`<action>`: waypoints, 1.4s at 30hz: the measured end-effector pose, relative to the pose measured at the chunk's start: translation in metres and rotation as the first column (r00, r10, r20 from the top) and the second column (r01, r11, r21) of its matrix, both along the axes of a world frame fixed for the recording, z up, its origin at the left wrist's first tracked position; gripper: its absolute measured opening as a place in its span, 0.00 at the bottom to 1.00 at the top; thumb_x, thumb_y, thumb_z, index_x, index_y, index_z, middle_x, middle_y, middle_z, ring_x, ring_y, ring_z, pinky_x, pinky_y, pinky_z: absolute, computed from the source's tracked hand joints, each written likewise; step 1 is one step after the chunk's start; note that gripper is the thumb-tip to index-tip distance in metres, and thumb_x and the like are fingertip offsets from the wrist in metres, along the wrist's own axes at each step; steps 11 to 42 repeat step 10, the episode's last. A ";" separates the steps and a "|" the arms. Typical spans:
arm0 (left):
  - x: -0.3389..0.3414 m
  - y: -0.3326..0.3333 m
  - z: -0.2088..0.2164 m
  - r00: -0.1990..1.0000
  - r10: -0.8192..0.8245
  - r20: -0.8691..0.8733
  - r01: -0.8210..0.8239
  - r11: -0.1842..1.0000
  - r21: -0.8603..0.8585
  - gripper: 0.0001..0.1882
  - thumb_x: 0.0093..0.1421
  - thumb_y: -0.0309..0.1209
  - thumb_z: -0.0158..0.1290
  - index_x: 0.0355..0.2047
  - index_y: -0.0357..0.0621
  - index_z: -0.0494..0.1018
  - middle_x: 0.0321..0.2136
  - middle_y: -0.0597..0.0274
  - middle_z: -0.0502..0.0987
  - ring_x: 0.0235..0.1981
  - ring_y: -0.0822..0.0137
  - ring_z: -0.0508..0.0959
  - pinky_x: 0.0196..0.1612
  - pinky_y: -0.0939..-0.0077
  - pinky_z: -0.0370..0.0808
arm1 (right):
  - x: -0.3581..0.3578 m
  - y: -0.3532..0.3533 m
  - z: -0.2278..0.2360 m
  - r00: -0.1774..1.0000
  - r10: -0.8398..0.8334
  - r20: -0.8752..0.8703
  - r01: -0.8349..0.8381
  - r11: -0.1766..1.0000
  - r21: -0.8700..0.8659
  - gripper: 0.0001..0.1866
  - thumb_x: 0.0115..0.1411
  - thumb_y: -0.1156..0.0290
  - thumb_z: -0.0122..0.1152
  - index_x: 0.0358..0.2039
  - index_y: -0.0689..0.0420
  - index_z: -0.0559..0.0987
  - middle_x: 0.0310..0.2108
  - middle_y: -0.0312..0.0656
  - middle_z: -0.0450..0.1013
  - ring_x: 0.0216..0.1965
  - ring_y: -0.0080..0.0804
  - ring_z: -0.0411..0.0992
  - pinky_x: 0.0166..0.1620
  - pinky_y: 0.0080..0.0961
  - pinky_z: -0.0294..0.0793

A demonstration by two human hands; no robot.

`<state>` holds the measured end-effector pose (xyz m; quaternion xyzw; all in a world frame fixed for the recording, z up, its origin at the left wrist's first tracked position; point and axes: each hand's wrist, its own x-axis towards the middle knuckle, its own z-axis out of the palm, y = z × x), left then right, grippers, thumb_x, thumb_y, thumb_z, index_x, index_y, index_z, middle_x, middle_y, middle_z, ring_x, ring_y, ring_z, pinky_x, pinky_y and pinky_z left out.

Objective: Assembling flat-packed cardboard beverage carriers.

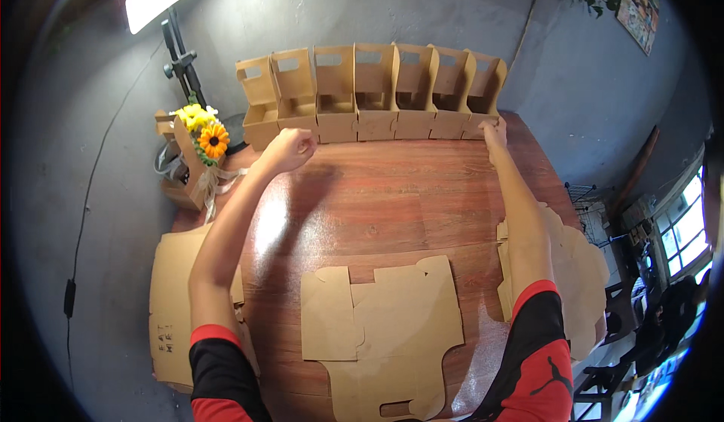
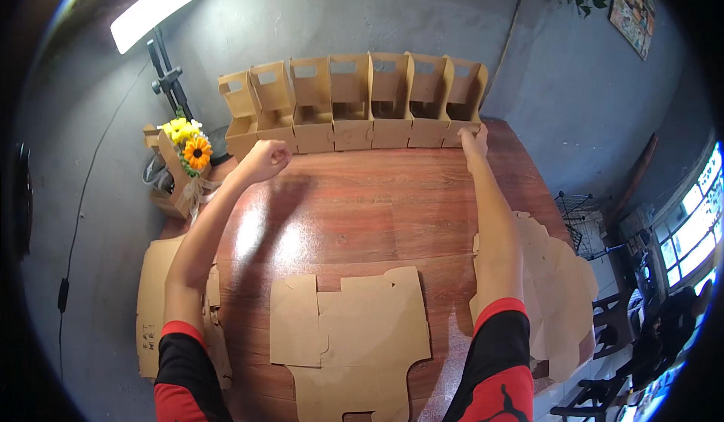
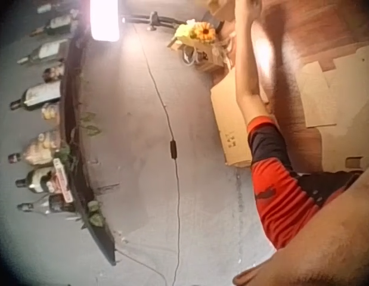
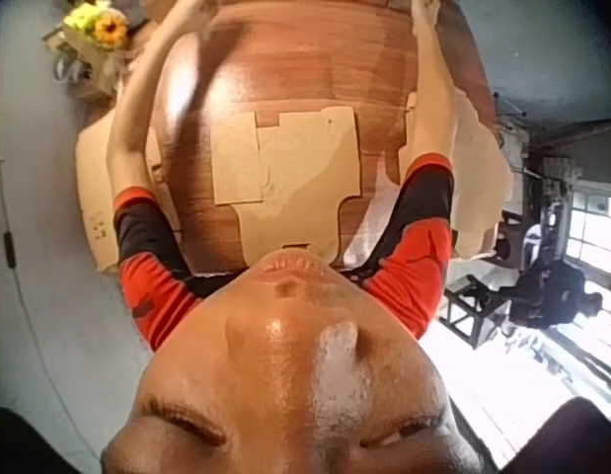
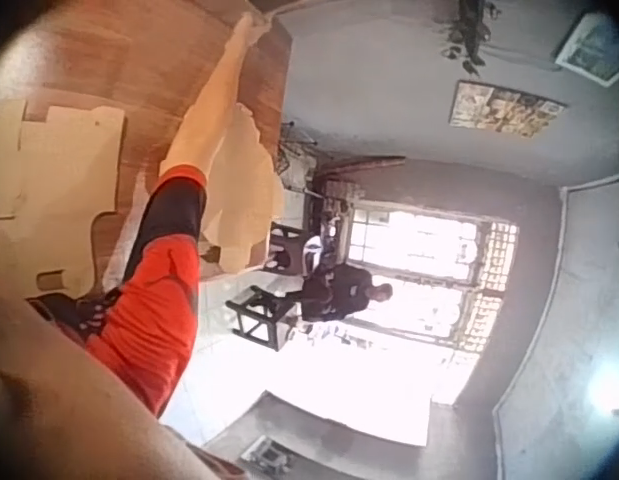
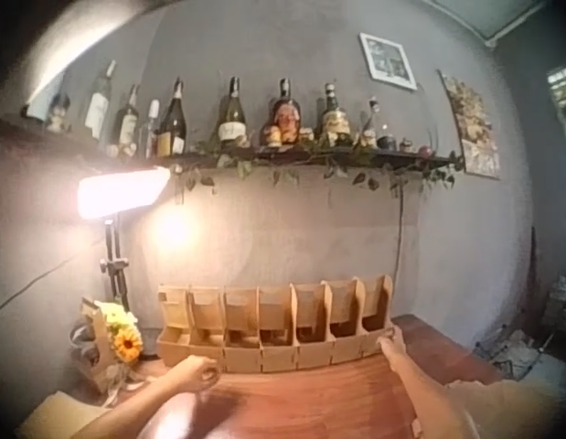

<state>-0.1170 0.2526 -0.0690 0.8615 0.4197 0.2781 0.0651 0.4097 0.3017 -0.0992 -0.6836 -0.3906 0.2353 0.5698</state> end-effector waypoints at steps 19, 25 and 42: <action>0.018 -0.230 0.128 0.944 -0.179 -0.277 0.123 0.971 -0.207 0.14 0.63 0.36 0.58 0.44 0.41 0.77 0.40 0.51 0.82 0.42 0.49 0.82 0.48 0.58 0.78 | 0.070 -0.039 0.010 0.905 0.008 0.425 -0.002 1.000 -0.015 0.35 0.56 0.57 0.64 0.62 0.61 0.73 0.63 0.59 0.68 0.65 0.51 0.67 0.66 0.38 0.67; 0.018 -0.230 0.128 0.944 -0.179 -0.277 0.123 0.971 -0.207 0.14 0.63 0.36 0.58 0.44 0.41 0.77 0.40 0.51 0.82 0.42 0.49 0.82 0.48 0.58 0.78 | 0.070 -0.039 0.010 0.905 0.008 0.425 -0.002 1.000 -0.015 0.35 0.56 0.57 0.64 0.62 0.61 0.73 0.63 0.59 0.68 0.65 0.51 0.67 0.66 0.38 0.67; 0.018 -0.230 0.128 0.944 -0.179 -0.277 0.123 0.971 -0.207 0.14 0.63 0.36 0.58 0.44 0.41 0.77 0.40 0.51 0.82 0.42 0.49 0.82 0.48 0.58 0.78 | 0.070 -0.039 0.010 0.905 0.008 0.425 -0.002 1.000 -0.015 0.35 0.56 0.57 0.64 0.62 0.61 0.73 0.63 0.59 0.68 0.65 0.51 0.67 0.66 0.38 0.67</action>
